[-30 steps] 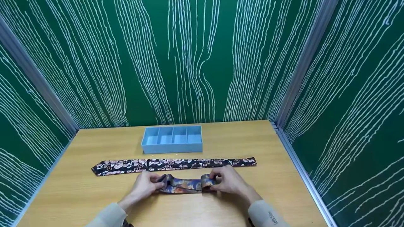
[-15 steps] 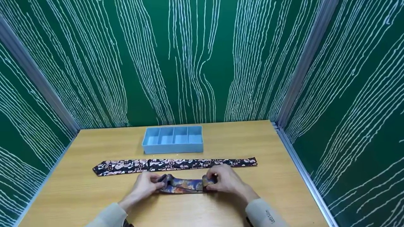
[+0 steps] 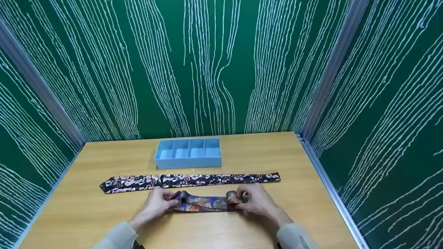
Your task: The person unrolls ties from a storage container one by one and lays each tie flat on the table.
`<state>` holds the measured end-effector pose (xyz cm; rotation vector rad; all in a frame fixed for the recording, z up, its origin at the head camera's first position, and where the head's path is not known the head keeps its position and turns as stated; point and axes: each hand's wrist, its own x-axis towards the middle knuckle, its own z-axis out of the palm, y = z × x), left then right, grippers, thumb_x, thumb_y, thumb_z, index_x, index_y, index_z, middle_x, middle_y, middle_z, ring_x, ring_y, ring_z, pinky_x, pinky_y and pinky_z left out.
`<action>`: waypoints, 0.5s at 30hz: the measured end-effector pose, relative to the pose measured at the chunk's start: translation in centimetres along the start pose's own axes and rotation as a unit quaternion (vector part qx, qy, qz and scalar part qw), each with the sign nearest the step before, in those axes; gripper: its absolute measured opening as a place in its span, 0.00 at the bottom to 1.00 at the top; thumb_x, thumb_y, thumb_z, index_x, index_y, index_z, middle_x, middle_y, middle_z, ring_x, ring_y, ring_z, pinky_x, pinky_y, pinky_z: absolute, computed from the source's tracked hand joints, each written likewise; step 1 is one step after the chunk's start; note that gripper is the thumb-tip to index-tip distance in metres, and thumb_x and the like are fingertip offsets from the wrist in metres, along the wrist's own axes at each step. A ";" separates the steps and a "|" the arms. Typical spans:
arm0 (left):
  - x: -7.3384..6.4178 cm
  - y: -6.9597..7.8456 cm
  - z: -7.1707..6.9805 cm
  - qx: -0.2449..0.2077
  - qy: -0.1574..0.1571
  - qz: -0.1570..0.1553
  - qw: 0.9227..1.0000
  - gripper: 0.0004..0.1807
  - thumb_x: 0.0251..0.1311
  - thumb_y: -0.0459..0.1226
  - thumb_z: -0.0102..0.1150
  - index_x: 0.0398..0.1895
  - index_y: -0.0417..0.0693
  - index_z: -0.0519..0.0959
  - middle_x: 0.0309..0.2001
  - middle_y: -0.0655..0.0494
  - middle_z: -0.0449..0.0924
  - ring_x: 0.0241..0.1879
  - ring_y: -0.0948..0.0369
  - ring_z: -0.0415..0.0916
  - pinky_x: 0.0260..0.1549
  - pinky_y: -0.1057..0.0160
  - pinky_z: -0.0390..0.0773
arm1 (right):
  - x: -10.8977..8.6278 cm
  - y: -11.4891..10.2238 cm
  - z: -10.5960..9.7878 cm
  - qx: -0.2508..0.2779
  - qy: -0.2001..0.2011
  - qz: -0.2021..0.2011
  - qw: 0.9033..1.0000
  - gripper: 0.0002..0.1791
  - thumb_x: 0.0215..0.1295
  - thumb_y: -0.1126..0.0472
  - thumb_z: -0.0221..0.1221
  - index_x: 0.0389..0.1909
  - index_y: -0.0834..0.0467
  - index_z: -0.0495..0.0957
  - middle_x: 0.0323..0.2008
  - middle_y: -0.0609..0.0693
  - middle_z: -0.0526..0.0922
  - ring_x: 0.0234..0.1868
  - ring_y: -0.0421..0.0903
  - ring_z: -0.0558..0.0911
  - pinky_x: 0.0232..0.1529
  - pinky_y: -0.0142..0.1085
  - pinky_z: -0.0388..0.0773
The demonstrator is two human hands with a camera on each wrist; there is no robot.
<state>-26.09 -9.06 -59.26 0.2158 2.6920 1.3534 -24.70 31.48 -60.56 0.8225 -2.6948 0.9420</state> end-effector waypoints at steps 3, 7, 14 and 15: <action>0.0 0.0 -0.2 0.001 0.003 0.001 1.000 0.08 0.59 0.29 0.80 0.42 0.40 0.93 0.39 0.44 0.95 0.26 0.64 0.84 0.27 0.68 0.86 | -0.2 0.0 0.1 -0.003 -0.003 0.020 1.000 0.21 0.51 0.59 0.87 0.36 0.44 0.83 0.44 0.44 0.96 0.46 0.46 0.93 0.50 0.46 0.95; 0.0 -0.1 -0.3 0.004 0.005 -0.001 1.000 0.08 0.59 0.28 0.80 0.41 0.41 0.93 0.38 0.44 0.95 0.25 0.64 0.83 0.26 0.68 0.86 | 0.4 -0.6 0.3 -0.019 0.001 0.012 1.000 0.21 0.51 0.51 0.88 0.37 0.44 0.83 0.53 0.49 0.95 0.52 0.53 0.93 0.55 0.52 0.94; -0.1 0.1 -0.5 -0.001 -0.001 -0.010 1.000 0.08 0.61 0.28 0.79 0.43 0.41 0.93 0.39 0.44 0.95 0.25 0.64 0.84 0.27 0.66 0.87 | 1.1 -1.3 0.0 -0.019 -0.031 0.002 0.999 0.19 0.56 0.55 0.85 0.42 0.46 0.84 0.49 0.47 0.96 0.50 0.53 0.93 0.53 0.52 0.94; -0.1 0.0 -0.5 0.003 0.000 -0.007 1.000 0.08 0.60 0.29 0.79 0.43 0.41 0.93 0.39 0.44 0.95 0.27 0.64 0.84 0.29 0.66 0.88 | 1.0 -1.2 -0.1 -0.019 -0.035 0.002 0.999 0.20 0.56 0.57 0.84 0.45 0.47 0.85 0.48 0.47 0.96 0.49 0.53 0.94 0.52 0.52 0.95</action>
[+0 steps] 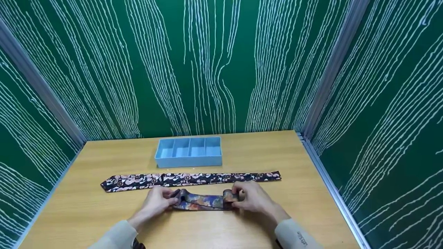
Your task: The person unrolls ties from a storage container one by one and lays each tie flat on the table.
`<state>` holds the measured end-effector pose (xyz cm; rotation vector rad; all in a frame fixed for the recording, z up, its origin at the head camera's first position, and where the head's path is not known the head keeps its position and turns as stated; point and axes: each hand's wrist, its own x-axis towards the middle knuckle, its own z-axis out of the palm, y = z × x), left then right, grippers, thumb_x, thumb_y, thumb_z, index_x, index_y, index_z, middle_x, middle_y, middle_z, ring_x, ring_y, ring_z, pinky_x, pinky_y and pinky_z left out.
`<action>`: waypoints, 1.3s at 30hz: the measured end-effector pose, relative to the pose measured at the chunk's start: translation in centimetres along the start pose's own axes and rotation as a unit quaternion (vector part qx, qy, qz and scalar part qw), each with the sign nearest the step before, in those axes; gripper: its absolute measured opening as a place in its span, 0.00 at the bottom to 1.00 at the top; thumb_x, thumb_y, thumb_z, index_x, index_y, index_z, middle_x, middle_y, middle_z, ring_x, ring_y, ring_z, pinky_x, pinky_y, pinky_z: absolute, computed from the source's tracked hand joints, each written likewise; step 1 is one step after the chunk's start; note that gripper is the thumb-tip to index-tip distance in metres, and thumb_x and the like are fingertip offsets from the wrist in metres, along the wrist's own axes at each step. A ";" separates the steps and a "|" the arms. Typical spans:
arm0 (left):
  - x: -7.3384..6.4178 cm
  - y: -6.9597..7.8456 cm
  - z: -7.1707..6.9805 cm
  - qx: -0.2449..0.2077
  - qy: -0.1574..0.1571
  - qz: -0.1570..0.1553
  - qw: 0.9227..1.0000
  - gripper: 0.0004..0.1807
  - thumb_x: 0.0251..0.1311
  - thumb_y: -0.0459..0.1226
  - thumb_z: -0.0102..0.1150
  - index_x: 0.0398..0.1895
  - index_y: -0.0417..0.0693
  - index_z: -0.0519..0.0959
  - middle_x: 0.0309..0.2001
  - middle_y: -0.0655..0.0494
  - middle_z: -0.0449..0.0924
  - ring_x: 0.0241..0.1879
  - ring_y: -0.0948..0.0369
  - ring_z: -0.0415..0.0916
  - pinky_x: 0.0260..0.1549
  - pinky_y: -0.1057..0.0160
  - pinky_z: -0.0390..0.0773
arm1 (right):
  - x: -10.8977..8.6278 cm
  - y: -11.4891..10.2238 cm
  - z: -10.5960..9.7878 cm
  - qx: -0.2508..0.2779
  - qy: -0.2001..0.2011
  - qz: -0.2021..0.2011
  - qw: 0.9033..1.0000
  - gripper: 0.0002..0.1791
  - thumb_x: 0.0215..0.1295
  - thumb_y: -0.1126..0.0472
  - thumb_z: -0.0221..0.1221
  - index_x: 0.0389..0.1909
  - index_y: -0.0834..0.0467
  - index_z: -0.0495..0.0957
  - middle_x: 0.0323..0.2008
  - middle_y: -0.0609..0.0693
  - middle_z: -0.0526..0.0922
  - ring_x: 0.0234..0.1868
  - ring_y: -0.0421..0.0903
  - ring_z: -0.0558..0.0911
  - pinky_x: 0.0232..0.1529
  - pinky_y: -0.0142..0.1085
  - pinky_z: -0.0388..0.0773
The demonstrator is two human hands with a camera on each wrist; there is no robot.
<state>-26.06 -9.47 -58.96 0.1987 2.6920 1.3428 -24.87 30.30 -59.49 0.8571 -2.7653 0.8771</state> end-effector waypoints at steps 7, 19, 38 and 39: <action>0.3 -0.6 -0.3 0.034 0.019 0.019 0.999 0.09 0.57 0.30 0.82 0.41 0.42 0.93 0.39 0.45 0.95 0.37 0.59 0.86 0.44 0.57 0.90 | -1.0 1.2 -0.1 0.002 -0.044 0.045 0.998 0.34 0.55 0.59 0.84 0.65 0.56 0.87 0.53 0.52 0.96 0.52 0.50 0.93 0.58 0.44 0.93; 0.0 -0.1 -0.6 0.001 0.006 -0.005 1.000 0.09 0.60 0.29 0.80 0.43 0.41 0.93 0.41 0.42 0.96 0.32 0.62 0.87 0.37 0.63 0.92 | -0.4 0.0 -0.5 0.011 0.011 -0.023 1.000 0.24 0.56 0.56 0.84 0.53 0.54 0.88 0.49 0.49 0.95 0.47 0.46 0.91 0.51 0.39 0.91; 0.2 -0.7 -0.6 -0.008 0.012 0.002 1.000 0.07 0.59 0.29 0.80 0.41 0.42 0.93 0.37 0.45 0.95 0.24 0.64 0.83 0.26 0.67 0.86 | -3.9 2.0 -2.8 -0.038 0.006 0.063 0.997 0.21 0.51 0.66 0.84 0.34 0.42 0.83 0.47 0.46 0.97 0.47 0.49 0.94 0.52 0.47 0.95; 0.3 -0.7 -0.6 -0.008 0.012 -0.001 1.000 0.07 0.59 0.29 0.80 0.41 0.42 0.93 0.37 0.46 0.95 0.24 0.64 0.83 0.26 0.67 0.86 | -4.0 2.1 -2.8 -0.035 0.003 0.070 0.997 0.21 0.51 0.66 0.84 0.34 0.42 0.83 0.47 0.47 0.97 0.47 0.49 0.94 0.52 0.49 0.95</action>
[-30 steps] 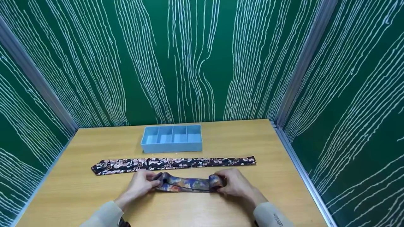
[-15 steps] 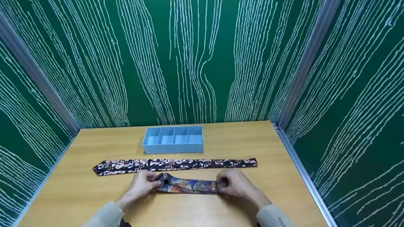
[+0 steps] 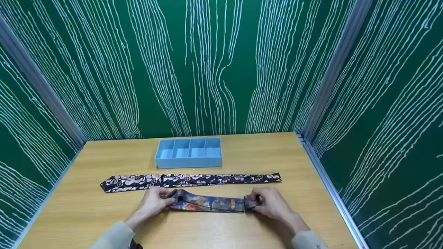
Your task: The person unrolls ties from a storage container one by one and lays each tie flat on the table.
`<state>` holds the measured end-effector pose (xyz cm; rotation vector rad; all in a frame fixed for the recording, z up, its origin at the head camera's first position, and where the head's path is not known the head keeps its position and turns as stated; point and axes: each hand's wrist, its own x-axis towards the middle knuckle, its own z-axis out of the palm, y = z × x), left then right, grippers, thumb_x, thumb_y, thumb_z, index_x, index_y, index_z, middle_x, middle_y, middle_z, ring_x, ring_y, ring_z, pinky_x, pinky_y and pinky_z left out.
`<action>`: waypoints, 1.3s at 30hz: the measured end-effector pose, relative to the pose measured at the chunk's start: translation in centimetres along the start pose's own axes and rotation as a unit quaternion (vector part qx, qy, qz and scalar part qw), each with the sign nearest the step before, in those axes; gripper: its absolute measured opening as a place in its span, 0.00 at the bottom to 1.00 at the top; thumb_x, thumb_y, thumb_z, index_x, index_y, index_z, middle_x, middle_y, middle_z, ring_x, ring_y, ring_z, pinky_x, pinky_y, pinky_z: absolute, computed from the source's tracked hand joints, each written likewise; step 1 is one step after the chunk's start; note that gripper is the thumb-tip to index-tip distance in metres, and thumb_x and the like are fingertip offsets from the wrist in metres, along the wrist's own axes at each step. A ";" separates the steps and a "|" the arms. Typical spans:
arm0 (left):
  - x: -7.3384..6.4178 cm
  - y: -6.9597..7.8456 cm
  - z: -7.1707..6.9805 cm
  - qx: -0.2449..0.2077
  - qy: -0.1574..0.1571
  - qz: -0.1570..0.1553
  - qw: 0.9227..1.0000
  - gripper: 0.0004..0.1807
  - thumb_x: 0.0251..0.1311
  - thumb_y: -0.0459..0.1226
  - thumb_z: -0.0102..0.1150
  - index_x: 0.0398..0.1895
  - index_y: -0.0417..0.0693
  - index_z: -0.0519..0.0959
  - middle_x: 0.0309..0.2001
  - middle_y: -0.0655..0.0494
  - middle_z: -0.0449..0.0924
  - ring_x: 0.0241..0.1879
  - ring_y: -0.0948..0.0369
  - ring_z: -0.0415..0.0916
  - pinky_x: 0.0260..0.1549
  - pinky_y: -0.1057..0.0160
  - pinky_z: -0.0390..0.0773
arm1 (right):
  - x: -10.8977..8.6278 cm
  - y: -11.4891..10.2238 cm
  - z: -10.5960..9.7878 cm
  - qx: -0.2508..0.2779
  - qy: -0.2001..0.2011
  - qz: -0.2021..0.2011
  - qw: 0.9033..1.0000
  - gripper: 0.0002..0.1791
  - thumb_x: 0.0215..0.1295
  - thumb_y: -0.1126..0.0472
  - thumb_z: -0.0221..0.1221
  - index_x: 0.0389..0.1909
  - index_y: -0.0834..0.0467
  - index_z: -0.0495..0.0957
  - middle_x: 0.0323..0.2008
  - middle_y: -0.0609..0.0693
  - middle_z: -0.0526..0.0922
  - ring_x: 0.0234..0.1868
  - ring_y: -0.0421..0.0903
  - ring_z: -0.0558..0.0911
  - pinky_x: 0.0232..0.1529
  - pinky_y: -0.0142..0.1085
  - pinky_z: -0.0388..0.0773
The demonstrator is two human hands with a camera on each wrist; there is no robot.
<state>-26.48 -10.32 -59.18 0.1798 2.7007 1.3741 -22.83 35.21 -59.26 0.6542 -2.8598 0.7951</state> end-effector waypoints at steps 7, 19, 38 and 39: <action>0.3 0.3 -0.2 -0.002 -0.004 -0.012 1.000 0.09 0.60 0.28 0.80 0.43 0.40 0.92 0.40 0.44 0.94 0.27 0.63 0.84 0.27 0.66 0.88 | 0.0 -0.5 0.0 0.025 0.019 -0.011 0.999 0.19 0.53 0.57 0.85 0.41 0.46 0.86 0.54 0.55 0.95 0.53 0.58 0.94 0.56 0.56 0.94; 0.4 0.2 -0.1 -0.003 -0.006 -0.009 1.000 0.08 0.60 0.29 0.80 0.42 0.41 0.92 0.39 0.45 0.94 0.26 0.63 0.84 0.27 0.66 0.88 | -0.4 0.3 -1.6 0.021 -0.041 0.011 0.999 0.35 0.59 0.55 0.83 0.65 0.63 0.86 0.58 0.60 0.94 0.57 0.63 0.92 0.61 0.60 0.91; 0.1 0.1 -0.3 -0.008 -0.002 -0.011 1.000 0.09 0.59 0.28 0.80 0.42 0.40 0.92 0.41 0.42 0.95 0.25 0.64 0.85 0.27 0.66 0.89 | -0.9 0.7 -2.1 0.053 -0.057 0.052 0.996 0.36 0.52 0.53 0.85 0.61 0.65 0.88 0.55 0.60 0.95 0.53 0.57 0.92 0.55 0.41 0.92; 0.1 0.1 -0.3 -0.009 -0.003 -0.014 1.000 0.09 0.60 0.28 0.80 0.42 0.40 0.92 0.41 0.42 0.95 0.26 0.63 0.85 0.27 0.66 0.89 | -0.9 0.7 -2.2 0.054 -0.062 0.052 0.995 0.35 0.52 0.53 0.85 0.60 0.65 0.89 0.54 0.59 0.95 0.52 0.55 0.92 0.54 0.38 0.92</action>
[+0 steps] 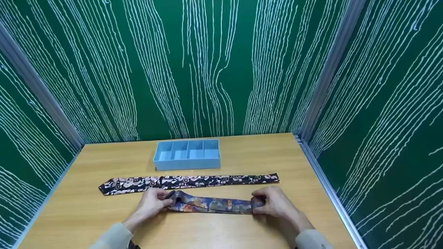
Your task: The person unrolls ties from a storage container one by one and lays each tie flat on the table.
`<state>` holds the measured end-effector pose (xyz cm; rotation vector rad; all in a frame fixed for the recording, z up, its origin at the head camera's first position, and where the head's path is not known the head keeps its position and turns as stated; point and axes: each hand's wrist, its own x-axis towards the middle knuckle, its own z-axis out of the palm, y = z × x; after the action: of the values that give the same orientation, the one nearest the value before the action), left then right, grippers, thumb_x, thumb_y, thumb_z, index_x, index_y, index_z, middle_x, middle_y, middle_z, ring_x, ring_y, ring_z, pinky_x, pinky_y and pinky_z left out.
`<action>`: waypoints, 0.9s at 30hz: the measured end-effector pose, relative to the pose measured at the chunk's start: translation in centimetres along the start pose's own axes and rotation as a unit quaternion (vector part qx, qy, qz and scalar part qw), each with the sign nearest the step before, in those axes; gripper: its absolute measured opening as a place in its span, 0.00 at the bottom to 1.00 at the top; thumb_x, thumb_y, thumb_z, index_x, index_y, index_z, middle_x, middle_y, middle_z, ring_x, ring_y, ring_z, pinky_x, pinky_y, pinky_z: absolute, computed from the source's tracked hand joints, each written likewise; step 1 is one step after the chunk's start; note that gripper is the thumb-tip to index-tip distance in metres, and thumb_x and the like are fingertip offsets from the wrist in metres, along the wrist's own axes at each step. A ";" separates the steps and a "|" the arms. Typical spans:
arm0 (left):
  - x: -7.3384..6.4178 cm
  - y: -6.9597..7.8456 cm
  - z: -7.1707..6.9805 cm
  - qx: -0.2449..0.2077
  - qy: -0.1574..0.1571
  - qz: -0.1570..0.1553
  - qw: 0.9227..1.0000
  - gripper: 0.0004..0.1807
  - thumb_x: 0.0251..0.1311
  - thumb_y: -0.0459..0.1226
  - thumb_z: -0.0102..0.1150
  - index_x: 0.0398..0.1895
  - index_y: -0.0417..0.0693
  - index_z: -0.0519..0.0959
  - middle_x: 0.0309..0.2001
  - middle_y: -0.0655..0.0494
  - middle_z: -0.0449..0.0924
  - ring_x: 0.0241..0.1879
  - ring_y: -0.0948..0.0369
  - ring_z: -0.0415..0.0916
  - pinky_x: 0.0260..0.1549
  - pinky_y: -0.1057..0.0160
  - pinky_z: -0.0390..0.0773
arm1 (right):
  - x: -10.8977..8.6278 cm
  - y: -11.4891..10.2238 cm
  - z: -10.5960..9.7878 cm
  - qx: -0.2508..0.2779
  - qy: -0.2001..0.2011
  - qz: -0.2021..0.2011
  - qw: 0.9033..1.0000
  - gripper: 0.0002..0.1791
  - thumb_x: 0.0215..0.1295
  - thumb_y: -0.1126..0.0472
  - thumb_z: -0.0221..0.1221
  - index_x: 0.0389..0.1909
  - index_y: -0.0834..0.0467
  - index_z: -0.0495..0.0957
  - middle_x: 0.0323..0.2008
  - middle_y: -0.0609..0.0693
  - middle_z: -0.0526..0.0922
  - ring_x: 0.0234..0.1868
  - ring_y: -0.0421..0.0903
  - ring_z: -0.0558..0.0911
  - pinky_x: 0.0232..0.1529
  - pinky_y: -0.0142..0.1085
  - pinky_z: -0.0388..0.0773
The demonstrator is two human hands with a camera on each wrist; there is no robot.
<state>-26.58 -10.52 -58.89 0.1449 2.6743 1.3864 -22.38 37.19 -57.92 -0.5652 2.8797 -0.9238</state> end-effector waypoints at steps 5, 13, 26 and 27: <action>0.1 -0.4 -0.3 -0.002 0.000 -0.010 1.000 0.09 0.61 0.28 0.79 0.43 0.39 0.92 0.44 0.39 0.95 0.29 0.62 0.87 0.30 0.65 0.91 | -0.2 0.5 -0.3 -0.004 -0.022 0.016 1.000 0.30 0.55 0.54 0.84 0.58 0.60 0.91 0.53 0.54 0.96 0.51 0.51 0.92 0.55 0.43 0.92; 0.0 -1.2 -1.1 0.002 0.013 -0.015 1.000 0.09 0.60 0.28 0.80 0.43 0.39 0.92 0.39 0.43 0.95 0.24 0.63 0.86 0.25 0.66 0.88 | -0.6 1.2 -0.5 -0.006 -0.035 0.042 0.999 0.27 0.54 0.55 0.85 0.56 0.51 0.92 0.52 0.49 0.96 0.53 0.49 0.91 0.59 0.48 0.92; 0.1 -1.6 -1.9 0.015 0.014 -0.014 1.000 0.08 0.60 0.29 0.80 0.42 0.40 0.93 0.37 0.44 0.95 0.23 0.64 0.84 0.24 0.67 0.87 | 0.4 0.1 -0.5 -0.013 -0.044 0.010 0.999 0.31 0.53 0.53 0.84 0.57 0.60 0.91 0.52 0.53 0.96 0.50 0.44 0.89 0.52 0.38 0.89; 0.2 -1.7 -2.1 0.017 0.015 -0.017 1.000 0.08 0.60 0.29 0.80 0.42 0.40 0.93 0.38 0.44 0.95 0.23 0.64 0.84 0.24 0.67 0.87 | 0.5 0.1 -0.5 -0.015 -0.044 0.007 0.999 0.29 0.52 0.54 0.84 0.56 0.59 0.91 0.50 0.51 0.96 0.48 0.42 0.88 0.51 0.35 0.88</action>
<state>-27.10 -13.12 -59.08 0.0824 2.7132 1.3448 -22.90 37.34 -57.54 -0.5729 2.8195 -0.8347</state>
